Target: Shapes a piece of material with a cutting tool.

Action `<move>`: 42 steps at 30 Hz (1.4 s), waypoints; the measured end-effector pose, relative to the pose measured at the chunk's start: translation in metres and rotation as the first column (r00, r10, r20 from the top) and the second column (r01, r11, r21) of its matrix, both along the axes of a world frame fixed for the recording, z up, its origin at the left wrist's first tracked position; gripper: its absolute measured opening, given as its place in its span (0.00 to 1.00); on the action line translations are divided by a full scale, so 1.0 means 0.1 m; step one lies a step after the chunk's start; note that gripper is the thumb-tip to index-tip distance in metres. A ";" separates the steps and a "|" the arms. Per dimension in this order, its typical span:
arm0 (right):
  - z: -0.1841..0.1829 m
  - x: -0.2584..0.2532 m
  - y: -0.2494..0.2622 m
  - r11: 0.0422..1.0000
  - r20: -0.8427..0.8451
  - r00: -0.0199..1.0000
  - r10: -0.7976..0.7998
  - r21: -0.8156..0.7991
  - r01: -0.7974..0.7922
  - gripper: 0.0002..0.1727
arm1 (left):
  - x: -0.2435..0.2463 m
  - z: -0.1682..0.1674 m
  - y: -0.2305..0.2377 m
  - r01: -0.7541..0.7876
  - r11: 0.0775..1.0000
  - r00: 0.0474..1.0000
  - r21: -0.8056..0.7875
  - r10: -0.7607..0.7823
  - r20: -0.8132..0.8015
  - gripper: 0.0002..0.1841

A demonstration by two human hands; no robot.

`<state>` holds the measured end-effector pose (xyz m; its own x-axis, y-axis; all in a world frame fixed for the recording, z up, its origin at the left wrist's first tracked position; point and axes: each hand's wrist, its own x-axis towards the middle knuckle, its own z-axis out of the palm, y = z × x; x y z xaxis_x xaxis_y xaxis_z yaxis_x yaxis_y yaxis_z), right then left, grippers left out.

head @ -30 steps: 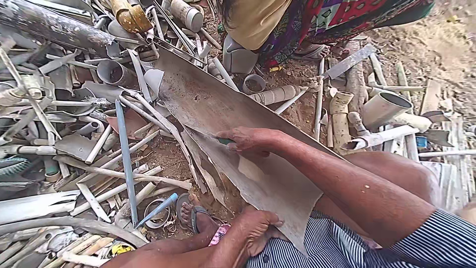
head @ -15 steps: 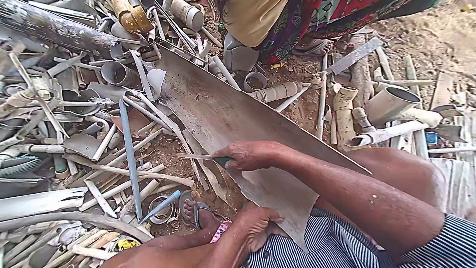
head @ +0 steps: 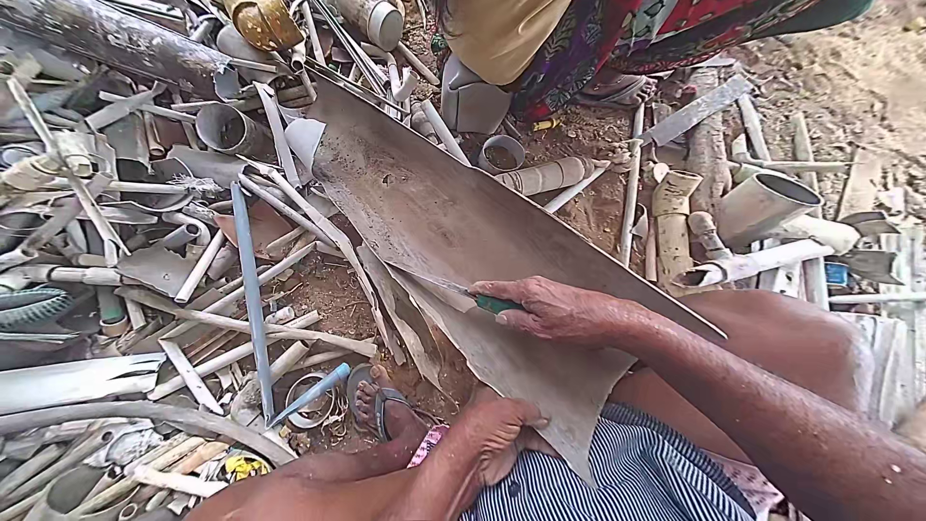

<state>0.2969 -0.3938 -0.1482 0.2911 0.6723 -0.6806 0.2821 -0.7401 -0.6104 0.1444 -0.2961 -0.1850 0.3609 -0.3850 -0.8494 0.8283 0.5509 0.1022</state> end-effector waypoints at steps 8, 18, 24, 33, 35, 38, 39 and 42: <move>-0.07 0.15 0.27 0.997 -0.025 0.999 0.024 -0.077 -0.026 0.26 | 0.02 0.01 0.01 0.006 1.000 1.000 -0.005 -0.006 -0.026 0.13; -0.28 0.17 0.51 0.992 -0.089 0.990 -0.106 -0.080 0.099 0.26 | 0.01 0.02 0.03 0.004 1.000 1.000 -0.016 -0.004 -0.017 0.14; -0.07 -0.08 -0.13 0.997 -0.045 0.996 -0.073 0.028 0.075 0.28 | 0.00 -0.01 0.03 0.013 1.000 1.000 -0.019 -0.013 -0.026 0.13; -0.18 0.05 0.18 0.998 -0.094 0.994 -0.058 -0.013 0.057 0.27 | 0.00 0.00 0.01 0.033 0.999 0.999 0.007 -0.032 -0.043 0.12; -0.24 0.09 0.33 0.992 -0.139 0.983 -0.121 -0.057 0.114 0.26 | 0.00 0.01 0.02 0.034 0.999 0.999 0.004 -0.034 -0.040 0.12; -0.32 0.14 0.46 0.976 -0.186 0.959 -0.214 -0.069 0.205 0.26 | 0.01 0.03 0.03 0.038 0.999 0.998 0.000 -0.038 -0.040 0.12; -0.33 0.14 0.46 0.973 -0.185 0.956 -0.228 -0.060 0.221 0.26 | 0.01 0.03 0.03 0.039 0.999 0.999 -0.003 -0.039 -0.035 0.12; -0.26 0.05 0.31 0.983 -0.159 0.971 -0.180 -0.044 0.176 0.26 | -0.01 0.01 0.04 0.035 0.999 0.999 -0.018 -0.035 -0.007 0.13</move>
